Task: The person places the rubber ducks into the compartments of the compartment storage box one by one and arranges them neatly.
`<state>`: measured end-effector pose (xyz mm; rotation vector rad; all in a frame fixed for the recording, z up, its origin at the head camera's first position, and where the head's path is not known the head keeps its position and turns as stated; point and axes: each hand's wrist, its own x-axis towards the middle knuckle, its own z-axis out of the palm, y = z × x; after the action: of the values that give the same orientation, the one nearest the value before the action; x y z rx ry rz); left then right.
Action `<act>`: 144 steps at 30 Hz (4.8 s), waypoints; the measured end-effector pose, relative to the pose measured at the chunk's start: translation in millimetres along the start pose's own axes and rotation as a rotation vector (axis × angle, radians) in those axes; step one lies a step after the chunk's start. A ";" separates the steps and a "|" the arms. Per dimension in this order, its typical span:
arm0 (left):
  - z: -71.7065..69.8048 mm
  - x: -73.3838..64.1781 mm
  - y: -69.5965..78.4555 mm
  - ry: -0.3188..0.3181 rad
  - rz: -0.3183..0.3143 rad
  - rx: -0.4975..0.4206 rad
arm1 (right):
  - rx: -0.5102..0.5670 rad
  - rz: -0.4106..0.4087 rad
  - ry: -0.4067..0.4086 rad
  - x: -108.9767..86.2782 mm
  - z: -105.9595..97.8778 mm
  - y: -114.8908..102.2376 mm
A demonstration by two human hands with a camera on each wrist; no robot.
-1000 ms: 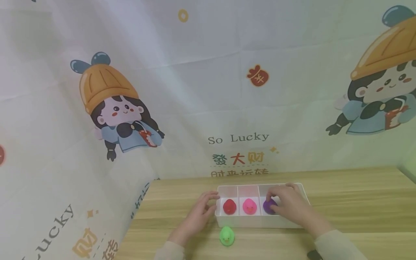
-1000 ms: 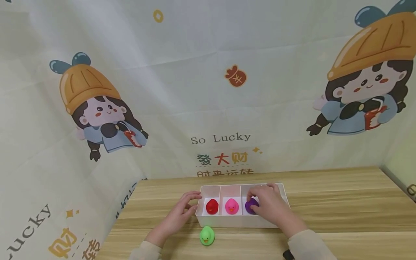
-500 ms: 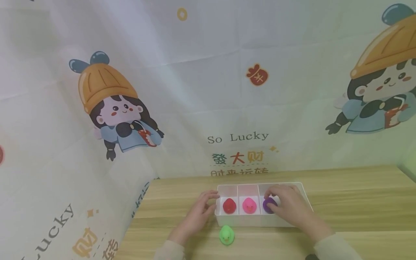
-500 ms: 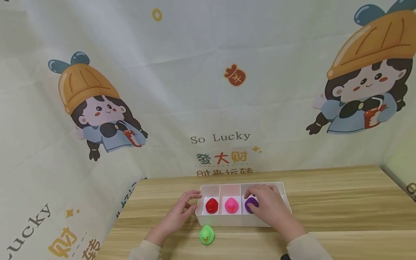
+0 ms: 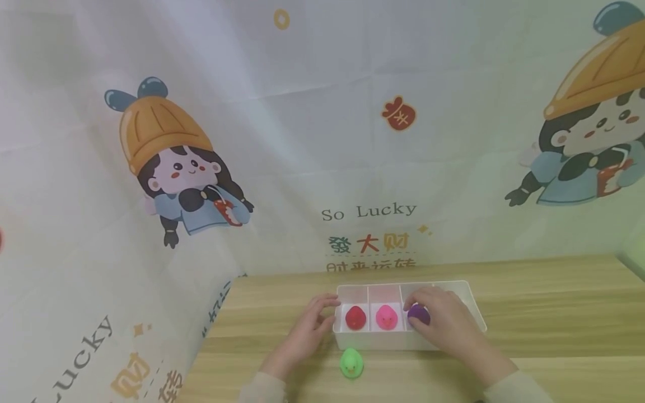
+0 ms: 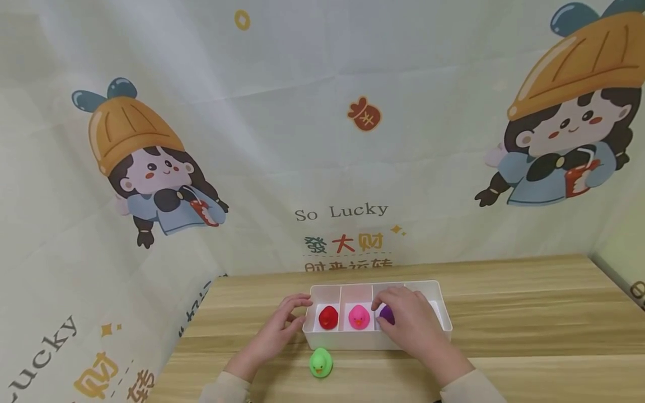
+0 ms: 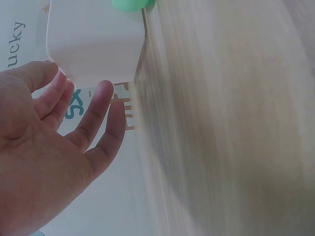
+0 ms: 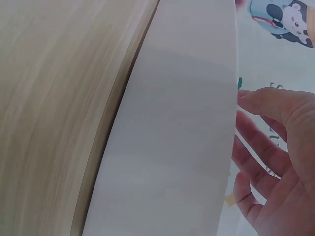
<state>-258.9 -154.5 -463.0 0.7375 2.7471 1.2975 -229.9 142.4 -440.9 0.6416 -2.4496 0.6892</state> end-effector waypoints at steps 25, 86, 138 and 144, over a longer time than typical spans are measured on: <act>-0.7 1.1 -0.3 -0.001 -0.006 0.014 | 0.099 -0.081 -0.031 -8.2 3.6 -35.6; 0.8 1.8 -1.0 0.012 0.031 0.025 | 0.152 -0.134 -0.257 -16.8 66.8 -80.9; 1.1 1.0 1.2 0.006 0.013 0.031 | 0.348 -0.036 -0.286 -14.3 56.5 -83.1; 1.5 1.0 1.2 0.010 0.011 0.036 | 0.337 -0.009 -0.281 -16.8 53.7 -79.6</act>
<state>-259.0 -152.3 -462.9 0.7514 2.7853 1.2604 -191.2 55.9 -463.6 0.9326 -2.6027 1.0868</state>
